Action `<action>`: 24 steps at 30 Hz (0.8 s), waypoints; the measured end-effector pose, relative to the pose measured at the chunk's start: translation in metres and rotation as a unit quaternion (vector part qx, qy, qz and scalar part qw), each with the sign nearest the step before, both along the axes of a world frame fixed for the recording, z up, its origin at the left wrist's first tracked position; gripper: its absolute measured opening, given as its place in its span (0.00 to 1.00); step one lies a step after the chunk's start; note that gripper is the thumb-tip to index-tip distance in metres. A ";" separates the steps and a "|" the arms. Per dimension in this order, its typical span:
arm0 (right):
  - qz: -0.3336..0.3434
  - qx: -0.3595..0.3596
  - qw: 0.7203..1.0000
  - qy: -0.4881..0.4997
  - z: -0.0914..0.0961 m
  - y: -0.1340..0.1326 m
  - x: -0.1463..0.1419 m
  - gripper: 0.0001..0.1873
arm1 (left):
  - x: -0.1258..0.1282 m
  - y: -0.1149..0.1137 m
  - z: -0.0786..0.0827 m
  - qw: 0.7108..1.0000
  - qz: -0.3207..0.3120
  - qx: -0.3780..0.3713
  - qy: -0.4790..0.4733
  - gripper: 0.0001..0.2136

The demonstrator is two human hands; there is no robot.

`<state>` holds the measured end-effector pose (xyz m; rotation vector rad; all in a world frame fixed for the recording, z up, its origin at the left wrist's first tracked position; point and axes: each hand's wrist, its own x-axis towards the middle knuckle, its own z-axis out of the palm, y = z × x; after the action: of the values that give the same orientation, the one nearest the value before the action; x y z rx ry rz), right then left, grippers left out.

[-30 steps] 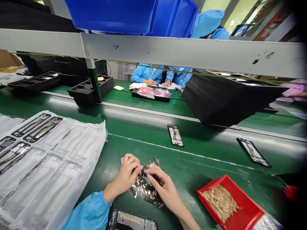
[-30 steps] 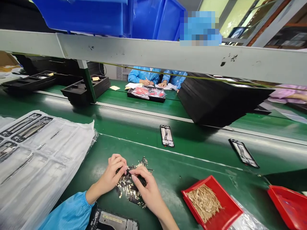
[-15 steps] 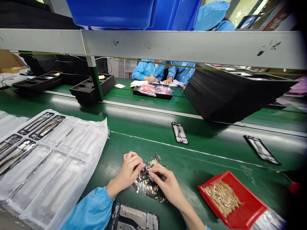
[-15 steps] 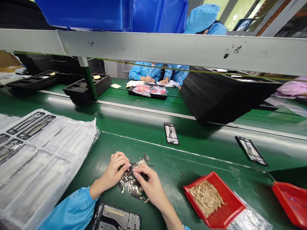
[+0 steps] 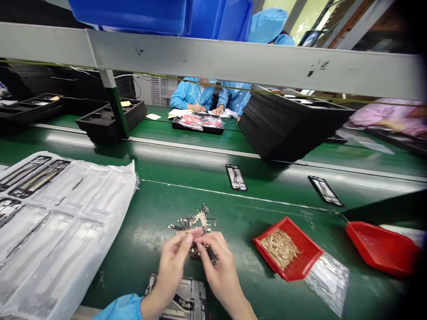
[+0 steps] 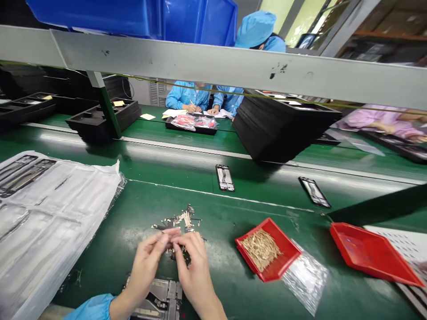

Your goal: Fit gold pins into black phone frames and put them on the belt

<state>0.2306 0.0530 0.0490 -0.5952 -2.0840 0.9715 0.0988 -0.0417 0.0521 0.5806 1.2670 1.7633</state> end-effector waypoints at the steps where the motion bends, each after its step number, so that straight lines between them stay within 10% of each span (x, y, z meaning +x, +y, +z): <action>1: -0.041 0.043 0.998 -0.014 0.001 0.002 0.015 0.09 | 0.002 -0.004 0.000 0.999 0.036 -0.011 -0.019 0.23; 4: -0.220 0.175 0.958 -0.049 0.004 0.026 0.077 0.08 | -0.006 -0.017 -0.001 0.998 0.040 -0.052 -0.005 0.24; 10: -0.395 0.340 0.823 -0.226 0.015 0.058 0.162 0.12 | -0.012 -0.027 -0.002 0.959 -0.218 -0.160 0.081 0.30; 15: -0.137 0.298 0.927 -0.185 0.028 0.006 0.119 0.15 | 0.017 -0.015 -0.001 0.937 -0.316 -0.147 0.030 0.26; 18: 0.021 0.281 0.940 -0.191 0.028 -0.019 0.092 0.14 | 0.024 -0.014 0.000 0.922 -0.344 -0.172 0.052 0.22; 24: 0.038 0.234 0.955 -0.176 0.003 -0.026 0.079 0.10 | 0.022 -0.023 0.010 0.887 -0.307 -0.172 0.300 0.18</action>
<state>0.3091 0.0266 0.0518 -0.4635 -2.5565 0.3957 0.1206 -0.0646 0.0620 1.2181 1.5329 0.8198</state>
